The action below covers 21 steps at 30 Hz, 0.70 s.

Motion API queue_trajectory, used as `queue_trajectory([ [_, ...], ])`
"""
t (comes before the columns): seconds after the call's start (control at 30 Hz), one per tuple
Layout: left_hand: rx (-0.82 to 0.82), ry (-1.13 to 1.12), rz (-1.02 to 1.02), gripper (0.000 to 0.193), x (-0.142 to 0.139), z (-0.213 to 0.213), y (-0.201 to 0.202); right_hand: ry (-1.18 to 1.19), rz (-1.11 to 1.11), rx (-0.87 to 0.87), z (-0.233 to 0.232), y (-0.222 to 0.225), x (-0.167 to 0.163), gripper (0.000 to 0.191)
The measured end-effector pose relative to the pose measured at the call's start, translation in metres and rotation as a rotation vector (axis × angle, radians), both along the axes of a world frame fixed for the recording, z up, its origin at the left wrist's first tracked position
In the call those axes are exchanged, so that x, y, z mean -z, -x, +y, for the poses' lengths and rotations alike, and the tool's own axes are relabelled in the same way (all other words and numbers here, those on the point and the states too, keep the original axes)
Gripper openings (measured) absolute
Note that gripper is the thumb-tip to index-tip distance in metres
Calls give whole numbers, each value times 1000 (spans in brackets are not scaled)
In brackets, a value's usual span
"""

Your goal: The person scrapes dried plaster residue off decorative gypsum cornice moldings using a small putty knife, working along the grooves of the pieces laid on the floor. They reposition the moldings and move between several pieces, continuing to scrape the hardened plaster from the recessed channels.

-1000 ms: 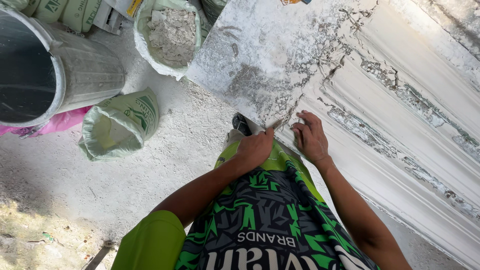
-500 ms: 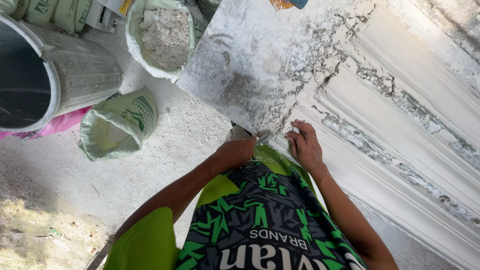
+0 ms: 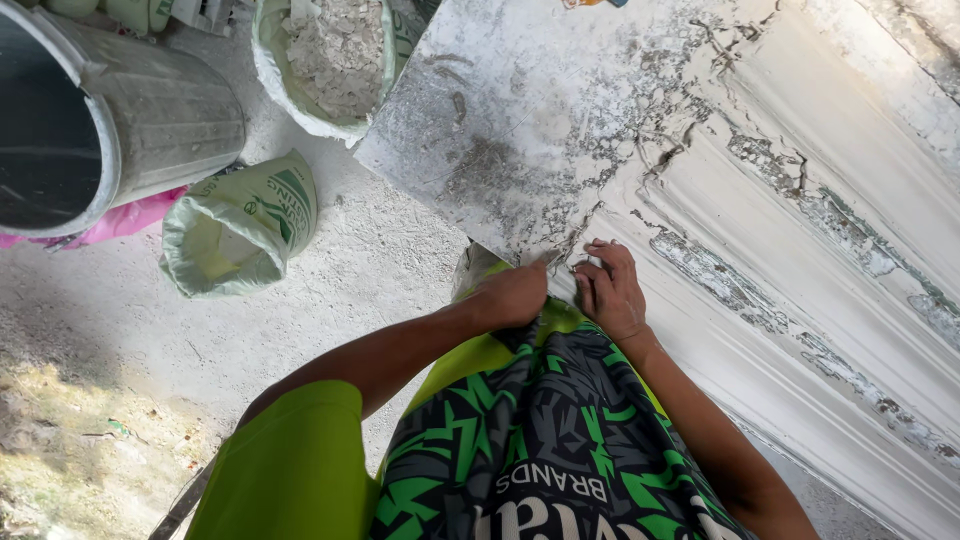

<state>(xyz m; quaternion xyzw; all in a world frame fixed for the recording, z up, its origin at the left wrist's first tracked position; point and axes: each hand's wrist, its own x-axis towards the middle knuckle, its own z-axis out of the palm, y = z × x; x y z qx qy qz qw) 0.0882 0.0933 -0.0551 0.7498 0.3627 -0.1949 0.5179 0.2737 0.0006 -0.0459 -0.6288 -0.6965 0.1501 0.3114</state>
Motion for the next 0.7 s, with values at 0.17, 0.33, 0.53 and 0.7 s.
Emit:
queue_trajectory([
  [0.17,230,184,154,36,-12,25,-36,24,-38,12,-13,14,-5,12],
  [0.33,297,260,113,46,-25,52,-6,76,-16,55,-27,32,-18,10],
  [0.53,54,-87,-74,37,-41,-13,69,64,-31,81,-38,34,-26,9],
  [0.7,129,-563,-164,24,-36,-47,69,94,-44,69,-40,30,-24,11],
])
